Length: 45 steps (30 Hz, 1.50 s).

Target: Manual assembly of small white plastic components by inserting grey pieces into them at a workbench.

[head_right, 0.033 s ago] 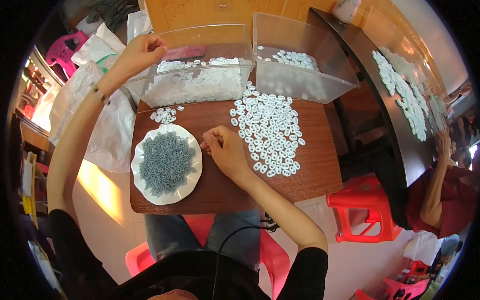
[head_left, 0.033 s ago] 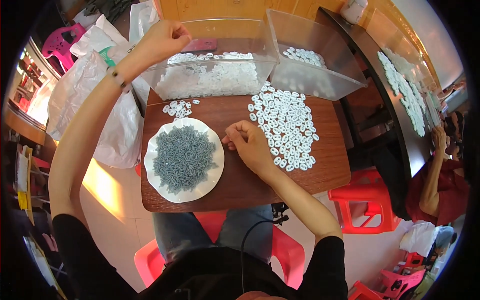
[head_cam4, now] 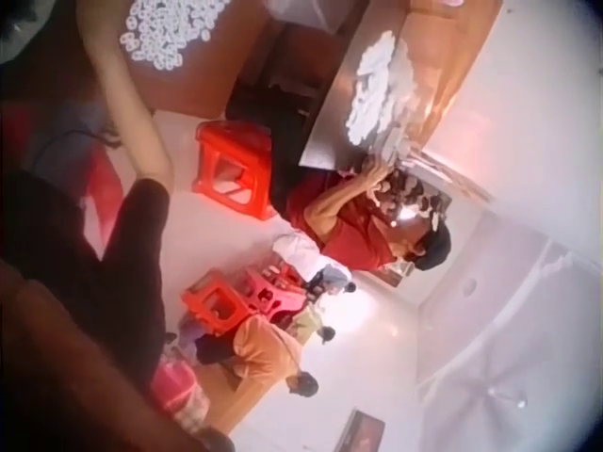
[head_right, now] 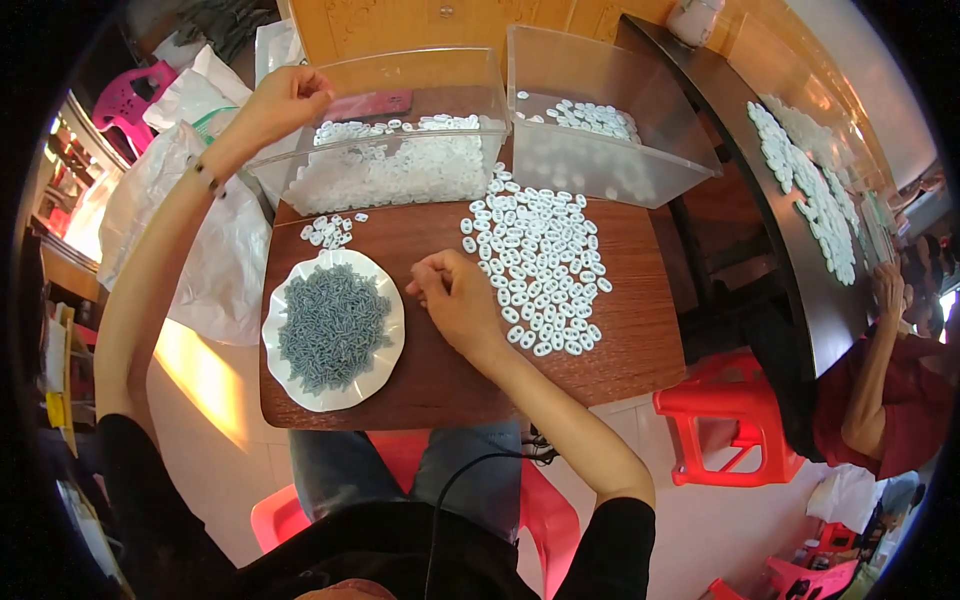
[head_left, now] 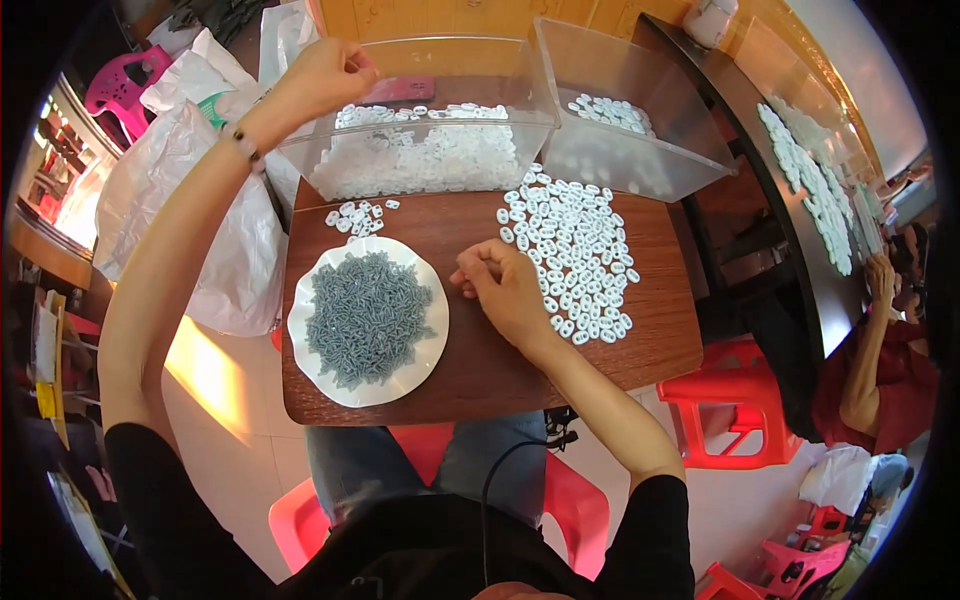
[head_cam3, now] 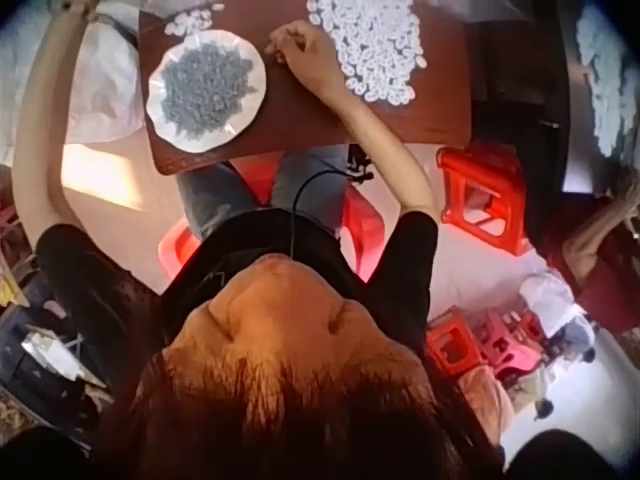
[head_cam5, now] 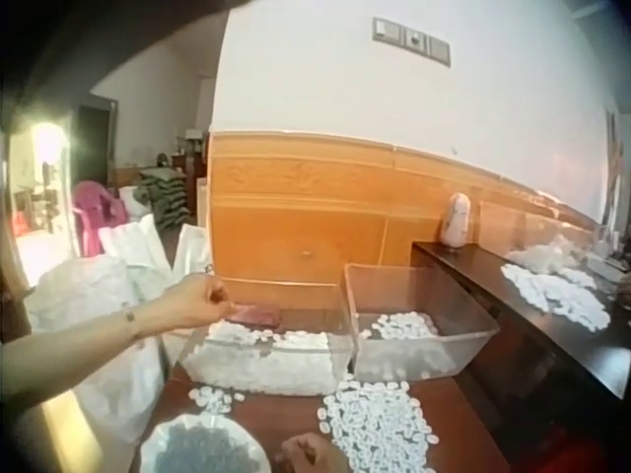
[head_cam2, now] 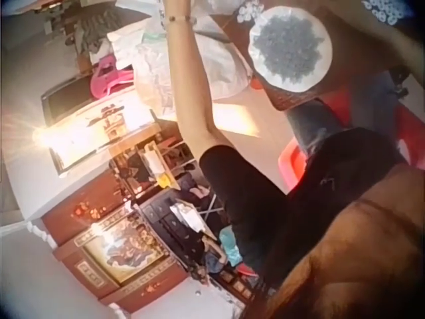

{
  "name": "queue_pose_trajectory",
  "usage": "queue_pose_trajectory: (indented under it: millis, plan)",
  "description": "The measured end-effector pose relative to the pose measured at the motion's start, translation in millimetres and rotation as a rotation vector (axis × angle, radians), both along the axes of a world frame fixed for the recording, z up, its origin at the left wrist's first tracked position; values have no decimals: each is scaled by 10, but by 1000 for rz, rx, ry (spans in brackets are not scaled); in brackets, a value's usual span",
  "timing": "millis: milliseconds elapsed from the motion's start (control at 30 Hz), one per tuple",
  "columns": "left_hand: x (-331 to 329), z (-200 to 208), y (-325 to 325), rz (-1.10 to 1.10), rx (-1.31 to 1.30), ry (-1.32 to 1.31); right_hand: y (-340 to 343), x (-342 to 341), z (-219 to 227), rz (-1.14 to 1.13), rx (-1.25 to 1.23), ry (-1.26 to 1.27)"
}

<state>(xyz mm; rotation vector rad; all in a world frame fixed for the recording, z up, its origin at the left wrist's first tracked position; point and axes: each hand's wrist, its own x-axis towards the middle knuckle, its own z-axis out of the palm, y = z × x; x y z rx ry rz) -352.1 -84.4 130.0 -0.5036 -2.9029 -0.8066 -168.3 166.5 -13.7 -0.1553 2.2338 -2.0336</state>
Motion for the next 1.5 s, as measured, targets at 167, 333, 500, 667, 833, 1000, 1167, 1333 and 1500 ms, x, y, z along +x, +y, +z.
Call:
queue_pose_trajectory:
  millis: [167,333,500,667,833,1000,1167,1333,1500]
  plan:
    - [-351,-231,-478,353,-222,270,230,26,33,-29,101,16]
    - [-368,-486,-1031,177,523,-506,265,287,140,3,381,270]
    - [-341,-526,-839,369,477,-631,307,453,133,-28,623,489]
    - [-464,-724,-1098,422,291,-600,286,523,106,-1,663,563]
    - [-252,-793,-931,359,619,-388,328,544,85,20,711,582]
    - [-6,-826,-865,261,819,-260,303,538,66,60,731,647]
    - [131,-871,-743,270,753,-170,309,527,73,96,707,621]
    - [325,-1064,-604,321,880,140,320,513,150,121,709,567]
    - [429,-1186,-543,319,877,300,363,417,217,96,745,599]
